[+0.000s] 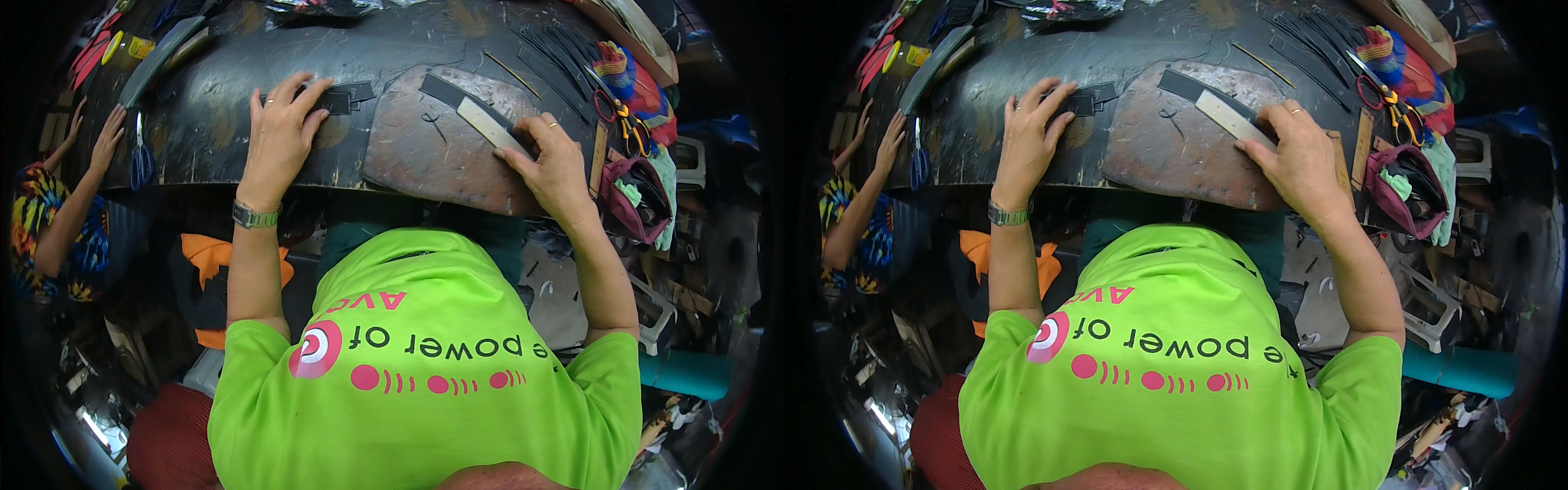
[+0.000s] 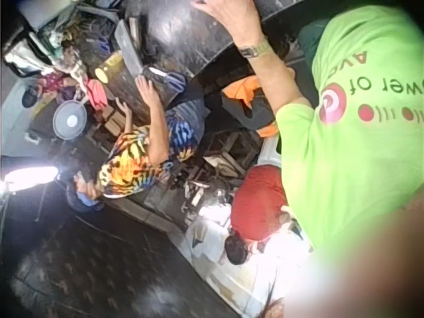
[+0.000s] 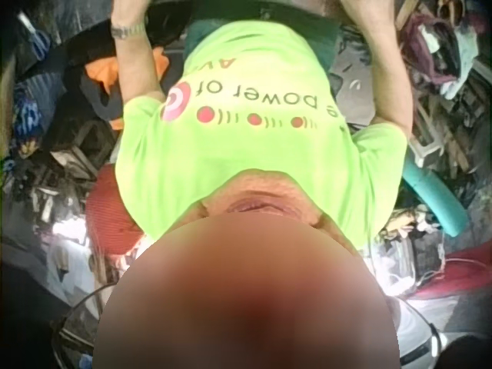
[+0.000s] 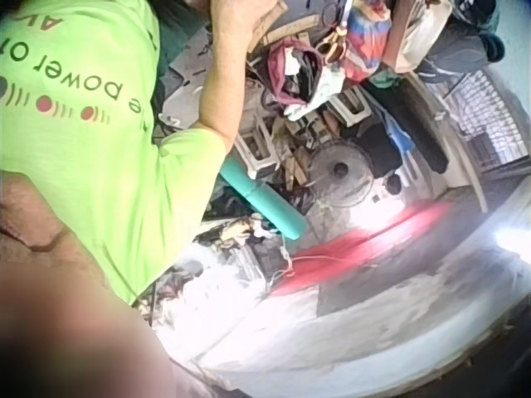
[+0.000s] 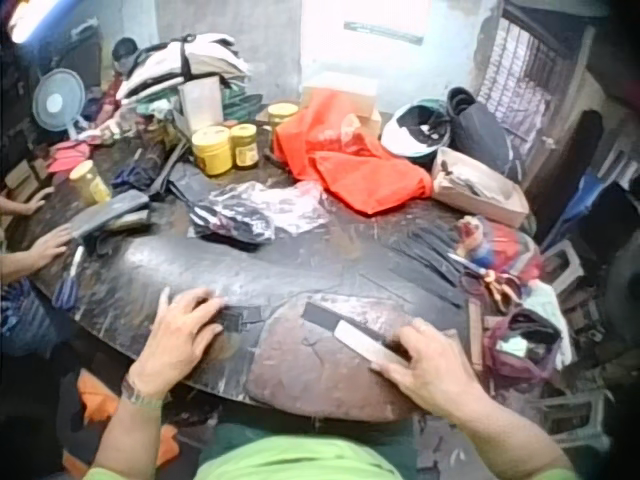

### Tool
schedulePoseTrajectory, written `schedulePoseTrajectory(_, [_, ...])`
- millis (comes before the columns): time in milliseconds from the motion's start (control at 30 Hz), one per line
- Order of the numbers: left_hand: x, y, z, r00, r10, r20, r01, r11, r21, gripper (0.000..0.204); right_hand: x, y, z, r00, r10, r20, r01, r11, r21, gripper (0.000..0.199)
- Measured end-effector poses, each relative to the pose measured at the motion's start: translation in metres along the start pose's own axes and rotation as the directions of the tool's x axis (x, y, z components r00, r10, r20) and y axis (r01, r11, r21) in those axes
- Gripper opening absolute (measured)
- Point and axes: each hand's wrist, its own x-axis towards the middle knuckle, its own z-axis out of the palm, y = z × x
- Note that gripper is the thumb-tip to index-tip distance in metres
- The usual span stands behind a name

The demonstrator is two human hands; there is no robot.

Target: The person assembles a sandal by attaching a black strap to the sole using a rubber band. They then measure and cut additional black rubber strips with a ruler and scissors, preparing them for further attachment to the sandal sole.

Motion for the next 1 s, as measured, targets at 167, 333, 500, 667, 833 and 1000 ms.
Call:
schedulePoseTrajectory(167, [0.005,0.048,0.009,0.986,0.169,0.008,-0.158,0.934,-0.322,0.053,-0.005,-0.004,-0.001,0.998,0.063,0.007,-0.063,0.995,0.078,0.029])
schedulePoseTrajectory(333, [-0.004,0.099,0.026,0.946,0.277,0.17,-0.233,0.943,-0.239,0.068,-0.008,0.0,-0.001,0.994,0.102,0.033,-0.108,0.949,0.298,0.02])
schedulePoseTrajectory(500, [-0.02,0.108,0.005,0.568,0.771,0.288,-0.465,0.589,-0.661,0.057,-0.003,0.023,-0.004,0.957,0.282,-0.068,-0.183,0.769,0.613,0.011])
schedulePoseTrajectory(667, [-0.003,0.109,0.003,0.838,0.492,0.236,-0.121,0.59,-0.798,0.026,0.011,0.034,0.003,0.977,0.204,-0.069,-0.079,0.638,0.766,0.013])
schedulePoseTrajectory(833, [0.051,0.087,0.031,0.949,0.307,-0.068,-0.307,0.861,-0.405,0.033,0.019,0.012,0.02,0.997,0.056,-0.05,-0.031,0.918,0.396,0.019])
schedulePoseTrajectory(1000, [0.063,0.077,0.041,0.919,0.392,0.051,-0.365,0.891,-0.269,0.031,0.026,0.013,0.015,0.994,-0.086,-0.074,0.099,0.974,0.204,0.019])
